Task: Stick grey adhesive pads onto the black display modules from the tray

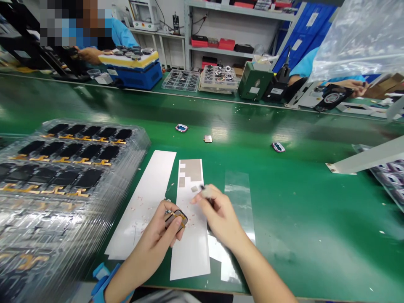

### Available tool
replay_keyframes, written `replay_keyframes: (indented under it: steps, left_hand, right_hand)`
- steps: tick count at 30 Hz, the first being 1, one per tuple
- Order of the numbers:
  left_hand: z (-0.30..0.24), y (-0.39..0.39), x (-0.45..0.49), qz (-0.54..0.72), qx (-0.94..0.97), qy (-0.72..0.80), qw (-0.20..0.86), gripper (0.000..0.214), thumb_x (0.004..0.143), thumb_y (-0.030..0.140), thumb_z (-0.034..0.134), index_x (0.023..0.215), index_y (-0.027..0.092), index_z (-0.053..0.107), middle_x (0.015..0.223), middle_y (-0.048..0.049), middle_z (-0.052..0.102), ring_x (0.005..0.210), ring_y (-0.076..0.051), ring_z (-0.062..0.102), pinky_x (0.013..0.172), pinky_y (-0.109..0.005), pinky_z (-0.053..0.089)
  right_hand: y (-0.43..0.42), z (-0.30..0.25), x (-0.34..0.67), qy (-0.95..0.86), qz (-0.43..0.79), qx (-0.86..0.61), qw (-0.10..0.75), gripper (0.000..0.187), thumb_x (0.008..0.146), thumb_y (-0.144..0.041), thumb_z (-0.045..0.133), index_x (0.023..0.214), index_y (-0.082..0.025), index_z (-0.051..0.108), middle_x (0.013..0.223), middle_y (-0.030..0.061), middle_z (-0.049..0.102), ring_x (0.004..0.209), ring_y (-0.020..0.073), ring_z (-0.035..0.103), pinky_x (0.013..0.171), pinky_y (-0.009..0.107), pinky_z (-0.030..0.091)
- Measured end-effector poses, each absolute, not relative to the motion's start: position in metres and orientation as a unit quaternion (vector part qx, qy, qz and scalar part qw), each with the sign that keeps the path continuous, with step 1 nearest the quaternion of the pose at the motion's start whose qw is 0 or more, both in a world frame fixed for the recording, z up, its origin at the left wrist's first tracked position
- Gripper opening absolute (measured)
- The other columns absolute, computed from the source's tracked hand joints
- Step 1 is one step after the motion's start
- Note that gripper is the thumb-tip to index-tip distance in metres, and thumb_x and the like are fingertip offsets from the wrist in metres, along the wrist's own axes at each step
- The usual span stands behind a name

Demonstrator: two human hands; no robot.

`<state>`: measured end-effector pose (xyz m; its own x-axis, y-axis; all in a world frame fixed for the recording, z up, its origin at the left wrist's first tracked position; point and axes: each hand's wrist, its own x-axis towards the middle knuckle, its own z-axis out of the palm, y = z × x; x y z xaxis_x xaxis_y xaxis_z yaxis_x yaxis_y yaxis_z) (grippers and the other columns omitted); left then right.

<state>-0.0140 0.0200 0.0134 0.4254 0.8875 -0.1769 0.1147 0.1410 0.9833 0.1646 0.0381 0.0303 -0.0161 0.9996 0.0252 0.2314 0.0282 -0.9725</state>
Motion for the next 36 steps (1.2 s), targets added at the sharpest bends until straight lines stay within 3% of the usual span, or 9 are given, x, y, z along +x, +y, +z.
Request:
replay_keyframes:
  steps: [2,5,8,11,18,21,25,29,36]
  left_hand:
    - [0.015,0.021,-0.013,0.296,0.621,0.454,0.566,0.013,0.103,0.031,0.034,0.095,0.023,0.041,0.081,-0.0002,0.057,0.077,-0.018,0.057,0.074,-0.033,0.042]
    - [0.016,0.024,-0.011,0.274,0.694,0.456,0.485,0.014,0.103,0.028,0.034,0.104,0.023,0.046,0.113,-0.0104,0.062,0.108,-0.026,0.057,0.09,-0.043,0.043]
    - [0.015,0.027,-0.009,0.259,0.75,0.432,0.429,0.017,0.102,0.023,0.035,0.113,0.023,0.048,0.135,-0.0125,0.055,0.136,-0.027,0.039,0.109,-0.052,0.031]
    - [0.012,0.03,-0.008,0.242,0.778,0.422,0.397,0.022,0.101,0.018,0.035,0.118,0.022,0.048,0.137,-0.0117,0.057,0.141,-0.026,0.035,0.115,-0.056,0.021]
    - [0.011,0.031,-0.007,0.222,0.795,0.424,0.373,0.021,0.1,0.016,0.035,0.114,0.021,0.049,0.132,-0.0126,0.061,0.138,-0.027,0.04,0.115,-0.059,0.019]
    - [0.014,0.03,-0.009,0.245,0.778,0.432,0.385,0.015,0.099,0.019,0.037,0.1,0.022,0.052,0.126,-0.0118,0.062,0.131,-0.03,0.045,0.109,-0.055,0.028]
    - [0.019,0.025,-0.012,0.328,0.651,0.457,0.51,0.012,0.102,0.029,0.038,0.096,0.024,0.046,0.101,-0.0062,0.065,0.091,-0.022,0.061,0.082,-0.038,0.045]
    - [0.025,0.02,-0.011,0.403,0.494,0.411,0.651,0.014,0.105,0.036,0.033,0.099,0.025,0.04,0.075,0.0027,0.06,0.06,-0.013,0.046,0.063,-0.027,0.04]
    - [0.038,0.012,-0.007,0.435,0.399,0.353,0.725,0.023,0.102,0.049,0.035,0.109,0.027,0.04,0.081,0.0,0.058,0.07,-0.016,0.045,0.067,-0.029,0.036]
  right_hand:
    - [0.045,0.027,0.173,-0.563,0.373,-0.563,0.477,0.041,0.095,-0.048,0.047,0.076,-0.02,0.071,0.087,0.0037,0.059,0.083,0.0173,0.057,0.078,0.031,0.045]
    - [0.057,0.017,0.182,-0.528,0.343,-0.587,0.509,0.051,0.094,-0.059,0.044,0.074,-0.018,0.069,0.084,0.0042,0.059,0.076,0.0165,0.058,0.075,0.031,0.046]
    - [0.067,0.006,0.185,-0.492,0.377,-0.589,0.519,0.045,0.088,-0.061,0.053,0.077,-0.018,0.063,0.075,0.0008,0.058,0.061,0.0137,0.06,0.066,0.03,0.05]
    - [0.075,-0.002,0.183,-0.473,0.404,-0.581,0.525,0.043,0.076,-0.06,0.069,0.078,-0.018,0.06,0.079,0.0014,0.061,0.066,0.017,0.068,0.068,0.032,0.056]
    - [0.081,-0.003,0.177,-0.423,0.461,-0.572,0.53,0.037,0.069,-0.049,0.08,0.076,-0.019,0.06,0.063,0.0034,0.068,0.059,0.0201,0.07,0.064,0.034,0.06]
    - [0.072,0.012,0.175,-0.401,0.457,-0.566,0.556,0.033,0.073,-0.044,0.078,0.079,-0.018,0.06,0.07,0.0035,0.07,0.062,0.0187,0.072,0.065,0.032,0.061]
    - [0.041,0.038,0.166,-0.384,0.404,-0.537,0.633,0.021,0.08,-0.035,0.074,0.084,-0.019,0.06,0.081,0.0022,0.07,0.068,0.0166,0.074,0.069,0.029,0.062]
    - [0.004,0.046,0.143,-0.403,0.302,-0.521,0.689,0.005,0.089,-0.023,0.066,0.09,-0.02,0.062,0.086,0.0032,0.07,0.07,0.017,0.075,0.067,0.028,0.064]
    - [-0.012,0.027,0.099,-0.429,0.193,-0.511,0.719,0.005,0.095,-0.018,0.054,0.095,-0.023,0.053,0.082,0.0046,0.068,0.082,0.0219,0.075,0.067,0.034,0.066]
